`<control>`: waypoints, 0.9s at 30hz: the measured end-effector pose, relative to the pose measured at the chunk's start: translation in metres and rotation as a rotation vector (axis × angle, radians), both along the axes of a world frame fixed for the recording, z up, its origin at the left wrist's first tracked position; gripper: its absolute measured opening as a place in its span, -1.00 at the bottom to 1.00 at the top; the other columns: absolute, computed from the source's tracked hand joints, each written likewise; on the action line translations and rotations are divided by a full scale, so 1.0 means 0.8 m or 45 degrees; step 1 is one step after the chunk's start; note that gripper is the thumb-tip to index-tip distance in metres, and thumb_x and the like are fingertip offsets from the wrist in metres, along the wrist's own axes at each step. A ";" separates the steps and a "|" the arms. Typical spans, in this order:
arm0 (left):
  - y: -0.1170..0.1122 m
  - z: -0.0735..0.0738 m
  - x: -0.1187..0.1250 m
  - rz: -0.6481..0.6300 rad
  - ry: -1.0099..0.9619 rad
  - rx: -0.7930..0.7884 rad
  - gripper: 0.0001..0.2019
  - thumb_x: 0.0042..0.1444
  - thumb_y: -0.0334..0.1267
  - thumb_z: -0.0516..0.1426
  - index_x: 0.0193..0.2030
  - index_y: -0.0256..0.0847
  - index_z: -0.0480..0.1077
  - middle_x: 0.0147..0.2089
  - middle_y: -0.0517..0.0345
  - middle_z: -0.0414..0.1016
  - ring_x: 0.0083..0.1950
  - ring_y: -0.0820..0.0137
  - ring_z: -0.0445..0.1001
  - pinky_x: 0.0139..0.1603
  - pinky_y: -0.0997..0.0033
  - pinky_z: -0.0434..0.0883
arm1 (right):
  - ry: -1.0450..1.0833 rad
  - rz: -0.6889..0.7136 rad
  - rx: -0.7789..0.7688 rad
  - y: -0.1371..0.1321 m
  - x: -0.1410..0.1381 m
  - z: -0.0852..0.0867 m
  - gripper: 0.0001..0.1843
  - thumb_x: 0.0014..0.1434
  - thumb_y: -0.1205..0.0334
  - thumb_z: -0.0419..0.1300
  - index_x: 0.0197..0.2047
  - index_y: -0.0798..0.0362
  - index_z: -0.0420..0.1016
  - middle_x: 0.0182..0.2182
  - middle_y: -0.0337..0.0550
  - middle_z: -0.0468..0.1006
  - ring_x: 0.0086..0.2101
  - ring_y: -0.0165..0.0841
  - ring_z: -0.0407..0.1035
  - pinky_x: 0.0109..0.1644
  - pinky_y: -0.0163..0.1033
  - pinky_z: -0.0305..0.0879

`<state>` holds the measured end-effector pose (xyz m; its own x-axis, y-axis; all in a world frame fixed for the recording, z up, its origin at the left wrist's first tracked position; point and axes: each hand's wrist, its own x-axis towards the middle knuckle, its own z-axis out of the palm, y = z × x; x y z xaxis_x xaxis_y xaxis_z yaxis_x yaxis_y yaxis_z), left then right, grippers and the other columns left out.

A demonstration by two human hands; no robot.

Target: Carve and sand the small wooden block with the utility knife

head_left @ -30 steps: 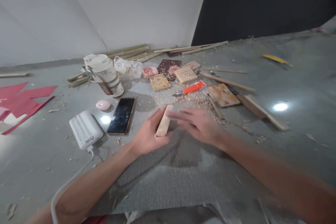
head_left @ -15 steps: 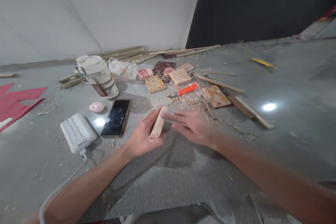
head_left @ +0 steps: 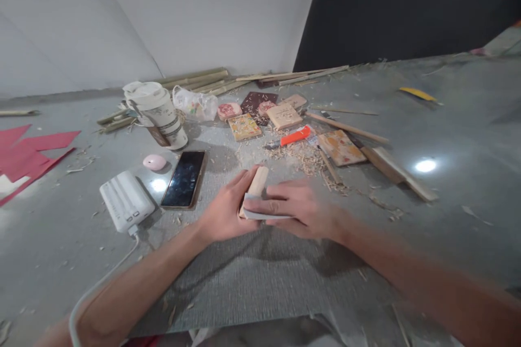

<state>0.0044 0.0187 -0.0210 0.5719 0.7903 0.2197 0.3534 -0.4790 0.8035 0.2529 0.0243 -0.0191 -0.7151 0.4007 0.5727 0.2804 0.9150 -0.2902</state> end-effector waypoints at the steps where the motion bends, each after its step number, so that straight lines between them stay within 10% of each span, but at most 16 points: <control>1: 0.000 0.000 0.000 0.015 -0.006 -0.004 -0.15 0.12 -0.18 0.27 0.58 -0.17 0.23 0.38 -0.16 0.51 0.34 -0.09 0.56 0.38 -0.15 0.53 | 0.003 -0.032 -0.015 0.002 0.001 0.000 -0.52 0.71 -0.01 -0.04 0.46 -0.16 0.54 -0.28 -0.21 0.60 -0.34 -0.36 0.45 -0.21 -0.25 0.37; 5: 0.001 0.001 0.001 0.069 -0.060 -0.027 -0.23 0.21 -0.18 0.27 0.57 -0.14 0.25 0.50 -0.19 0.44 0.47 -0.11 0.48 0.51 -0.21 0.42 | 0.048 -0.264 -0.106 0.011 0.006 -0.004 -0.52 0.71 0.04 -0.05 0.51 -0.20 0.47 -0.20 -0.17 0.65 -0.24 -0.31 0.51 -0.14 -0.22 0.43; 10: 0.001 0.003 -0.001 0.013 -0.047 -0.014 -0.15 0.14 -0.13 0.32 0.57 -0.15 0.24 0.44 -0.17 0.49 0.42 -0.12 0.52 0.48 -0.19 0.45 | 0.023 0.013 -0.018 0.000 -0.002 -0.003 -0.50 0.71 -0.02 -0.04 0.47 -0.11 0.52 -0.25 -0.20 0.61 -0.31 -0.36 0.47 -0.23 -0.27 0.36; 16: 0.001 0.007 0.001 0.139 -0.086 -0.120 -0.27 0.21 -0.16 0.25 0.54 -0.17 0.32 0.42 -0.11 0.54 0.40 -0.06 0.52 0.48 -0.13 0.42 | 0.039 -0.227 -0.010 0.014 0.005 -0.004 -0.49 0.72 0.02 -0.08 0.47 -0.05 0.52 -0.33 -0.24 0.54 -0.36 -0.36 0.42 -0.27 -0.26 0.27; 21: 0.001 0.006 0.001 0.084 -0.076 -0.153 -0.23 0.13 -0.18 0.26 0.51 -0.22 0.34 0.37 -0.14 0.56 0.32 -0.05 0.55 0.42 -0.11 0.47 | 0.017 -0.033 -0.033 0.003 0.000 -0.004 -0.50 0.72 0.00 -0.07 0.50 -0.12 0.48 -0.25 -0.20 0.63 -0.33 -0.36 0.47 -0.24 -0.25 0.32; 27: 0.002 0.010 0.002 0.164 -0.147 -0.218 -0.28 0.19 -0.15 0.23 0.51 -0.20 0.35 0.27 -0.09 0.61 0.26 -0.01 0.56 0.38 -0.08 0.47 | 0.060 -0.319 -0.044 0.015 0.005 -0.008 -0.52 0.71 0.02 -0.04 0.48 -0.14 0.51 -0.18 -0.15 0.70 -0.24 -0.31 0.54 -0.17 -0.22 0.41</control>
<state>0.0064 0.0205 -0.0134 0.4431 0.8864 0.1343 0.3034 -0.2893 0.9079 0.2570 0.0360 -0.0256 -0.5640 0.5817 0.5861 0.4824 0.8082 -0.3378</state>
